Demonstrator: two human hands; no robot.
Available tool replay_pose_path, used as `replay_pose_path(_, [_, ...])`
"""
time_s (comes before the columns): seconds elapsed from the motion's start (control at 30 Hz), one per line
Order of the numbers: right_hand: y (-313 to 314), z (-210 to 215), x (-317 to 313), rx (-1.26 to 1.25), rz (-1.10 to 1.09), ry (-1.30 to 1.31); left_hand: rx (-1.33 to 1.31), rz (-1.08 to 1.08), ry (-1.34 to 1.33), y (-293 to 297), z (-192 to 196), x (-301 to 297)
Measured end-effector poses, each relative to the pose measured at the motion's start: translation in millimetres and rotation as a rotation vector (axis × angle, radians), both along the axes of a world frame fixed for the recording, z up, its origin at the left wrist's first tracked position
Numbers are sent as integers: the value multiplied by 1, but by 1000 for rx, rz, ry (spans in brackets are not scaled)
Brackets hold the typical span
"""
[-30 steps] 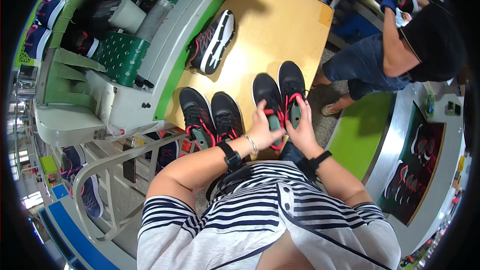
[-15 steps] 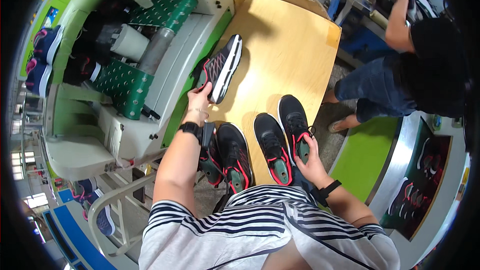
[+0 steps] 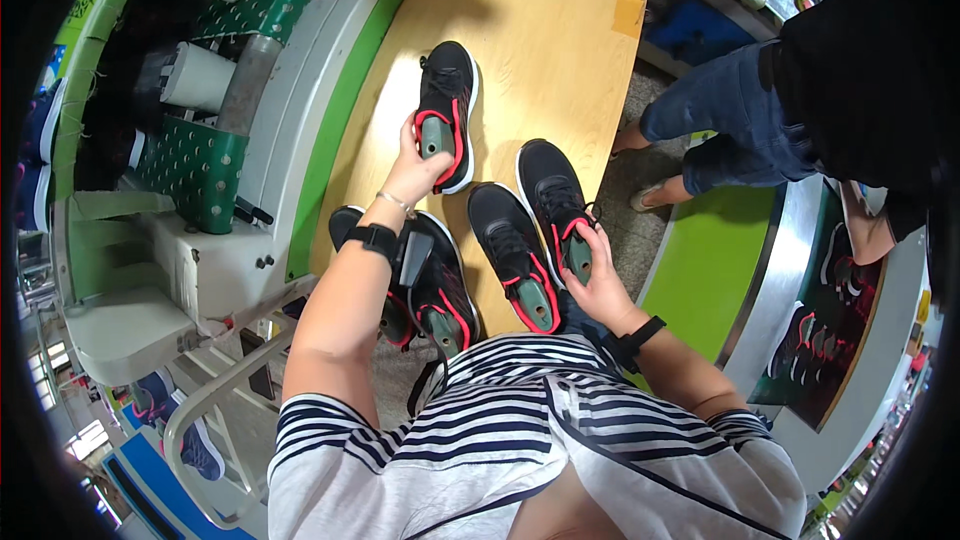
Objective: The recorder is organizing shoes on a table and placing them onto a conveyor belt system in a factory setting.
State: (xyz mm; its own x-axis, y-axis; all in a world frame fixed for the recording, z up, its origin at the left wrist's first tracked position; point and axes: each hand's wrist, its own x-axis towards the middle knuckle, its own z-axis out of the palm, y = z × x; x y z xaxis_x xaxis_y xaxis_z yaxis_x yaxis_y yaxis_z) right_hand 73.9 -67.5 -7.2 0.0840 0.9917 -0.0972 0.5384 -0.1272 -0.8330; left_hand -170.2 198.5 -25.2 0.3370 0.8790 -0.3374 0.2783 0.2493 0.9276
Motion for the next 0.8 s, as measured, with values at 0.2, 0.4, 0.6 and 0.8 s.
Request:
replay_pose_path(0.2, [-2,4,4,28,-17,22,-154,-303,352,-17,29,-34])
replay_pose_path(0.4, [-2,3,0,-8,-20,40,665,-126,242,60,29,-11])
replay_pose_path(0.6, [-3,0,2,-28,-23,23,359,-266,555,58,57,2])
replay_pose_path(0.8, [-3,3,3,5,-51,23,557,-327,248,-15,70,-23])
